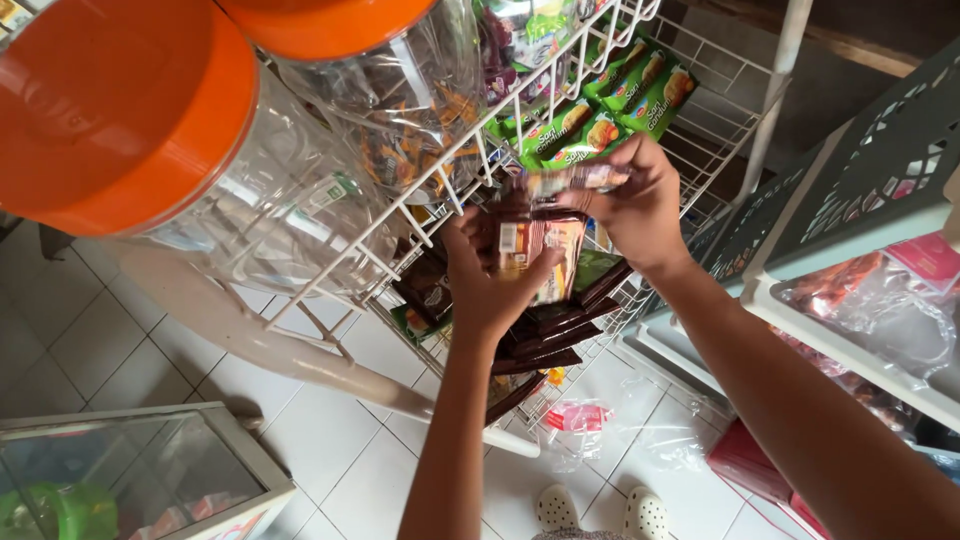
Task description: Organizes various snack packets and cookie boxes onto shelves and hanging strips in a small retail stall.
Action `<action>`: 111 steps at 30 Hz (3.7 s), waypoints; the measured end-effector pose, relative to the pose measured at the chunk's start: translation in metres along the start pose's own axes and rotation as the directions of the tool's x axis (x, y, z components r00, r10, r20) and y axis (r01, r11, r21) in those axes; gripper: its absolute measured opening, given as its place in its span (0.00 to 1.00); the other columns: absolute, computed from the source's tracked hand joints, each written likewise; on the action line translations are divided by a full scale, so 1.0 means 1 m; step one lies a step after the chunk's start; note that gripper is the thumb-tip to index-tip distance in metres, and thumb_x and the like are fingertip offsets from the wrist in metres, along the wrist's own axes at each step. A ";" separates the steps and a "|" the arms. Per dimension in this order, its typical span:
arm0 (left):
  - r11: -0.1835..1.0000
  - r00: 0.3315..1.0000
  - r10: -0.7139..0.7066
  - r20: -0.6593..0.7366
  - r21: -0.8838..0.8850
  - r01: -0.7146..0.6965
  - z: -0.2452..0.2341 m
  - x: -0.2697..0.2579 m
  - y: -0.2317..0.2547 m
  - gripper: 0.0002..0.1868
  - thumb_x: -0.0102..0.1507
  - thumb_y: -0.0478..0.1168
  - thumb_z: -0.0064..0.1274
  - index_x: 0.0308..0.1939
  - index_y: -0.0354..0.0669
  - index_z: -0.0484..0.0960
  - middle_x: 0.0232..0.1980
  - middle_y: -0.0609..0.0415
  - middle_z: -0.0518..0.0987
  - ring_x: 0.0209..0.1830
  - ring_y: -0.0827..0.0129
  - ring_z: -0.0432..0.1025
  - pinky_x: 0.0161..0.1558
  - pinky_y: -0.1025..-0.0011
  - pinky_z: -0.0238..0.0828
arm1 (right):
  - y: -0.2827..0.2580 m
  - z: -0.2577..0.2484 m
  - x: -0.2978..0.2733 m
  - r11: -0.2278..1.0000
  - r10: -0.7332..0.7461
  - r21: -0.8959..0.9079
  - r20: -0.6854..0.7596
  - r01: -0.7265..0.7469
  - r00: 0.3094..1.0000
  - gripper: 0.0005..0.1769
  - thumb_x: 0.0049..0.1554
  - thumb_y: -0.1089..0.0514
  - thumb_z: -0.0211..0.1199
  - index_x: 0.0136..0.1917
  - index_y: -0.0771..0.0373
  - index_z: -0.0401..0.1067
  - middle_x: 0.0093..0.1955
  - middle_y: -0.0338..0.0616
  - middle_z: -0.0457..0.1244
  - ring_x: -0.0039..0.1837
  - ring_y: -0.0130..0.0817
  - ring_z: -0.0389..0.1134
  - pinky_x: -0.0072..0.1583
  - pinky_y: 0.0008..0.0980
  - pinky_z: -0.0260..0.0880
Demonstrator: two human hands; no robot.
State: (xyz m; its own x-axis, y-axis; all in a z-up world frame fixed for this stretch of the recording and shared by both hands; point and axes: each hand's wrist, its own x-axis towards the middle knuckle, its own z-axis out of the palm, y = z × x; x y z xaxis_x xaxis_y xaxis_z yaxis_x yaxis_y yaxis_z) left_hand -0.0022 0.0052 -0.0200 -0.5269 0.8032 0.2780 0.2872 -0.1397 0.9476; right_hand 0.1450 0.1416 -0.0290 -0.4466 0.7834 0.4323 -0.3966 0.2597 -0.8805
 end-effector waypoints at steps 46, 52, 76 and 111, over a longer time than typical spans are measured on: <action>0.637 0.670 -0.706 0.228 -0.209 0.742 -0.004 -0.027 -0.031 0.28 0.53 0.54 0.67 0.51 0.39 0.86 0.44 0.53 0.87 0.39 0.70 0.81 0.40 0.71 0.77 | -0.036 -0.017 -0.010 0.539 0.015 -0.738 0.490 0.406 0.872 0.05 0.49 0.60 0.74 0.41 0.55 0.81 0.66 0.45 0.64 0.66 0.47 0.65 0.67 0.42 0.66; 0.652 0.685 -0.724 0.076 -0.247 0.717 0.003 -0.033 -0.033 0.25 0.54 0.54 0.68 0.46 0.39 0.89 0.40 0.54 0.88 0.36 0.70 0.80 0.40 0.72 0.75 | -0.035 -0.020 -0.009 0.643 0.167 -0.727 0.438 0.239 0.883 0.08 0.56 0.67 0.63 0.40 0.55 0.77 0.63 0.43 0.57 0.67 0.35 0.66 0.63 0.31 0.70; -0.252 0.634 0.157 0.757 -0.590 0.767 -0.015 -0.057 -0.061 0.48 0.61 0.70 0.55 0.69 0.34 0.65 0.32 0.43 0.78 0.21 0.65 0.70 0.22 0.71 0.68 | 0.056 -0.061 -0.008 0.509 0.836 -0.308 -0.046 -0.804 0.547 0.27 0.51 0.47 0.73 0.59 0.57 0.69 0.52 0.59 0.67 0.51 0.43 0.68 0.50 0.44 0.57; -0.589 0.713 0.228 0.663 -0.489 0.643 0.039 -0.087 -0.093 0.21 0.70 0.55 0.44 0.46 0.39 0.75 0.30 0.56 0.73 0.27 0.69 0.68 0.33 0.69 0.68 | -0.001 -0.005 -0.015 0.394 -0.108 -0.774 0.496 0.495 0.861 0.14 0.52 0.54 0.72 0.53 0.48 0.81 0.49 0.34 0.73 0.50 0.34 0.74 0.50 0.35 0.74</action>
State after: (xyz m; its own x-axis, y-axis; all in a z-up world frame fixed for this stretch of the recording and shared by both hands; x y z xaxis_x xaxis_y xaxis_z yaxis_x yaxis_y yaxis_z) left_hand 0.0477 -0.0292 -0.1384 0.2198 0.9250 0.3100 -0.8995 0.3152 -0.3026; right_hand 0.1559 0.1320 -0.0353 -0.7398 0.3666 0.5641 0.2432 0.9275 -0.2837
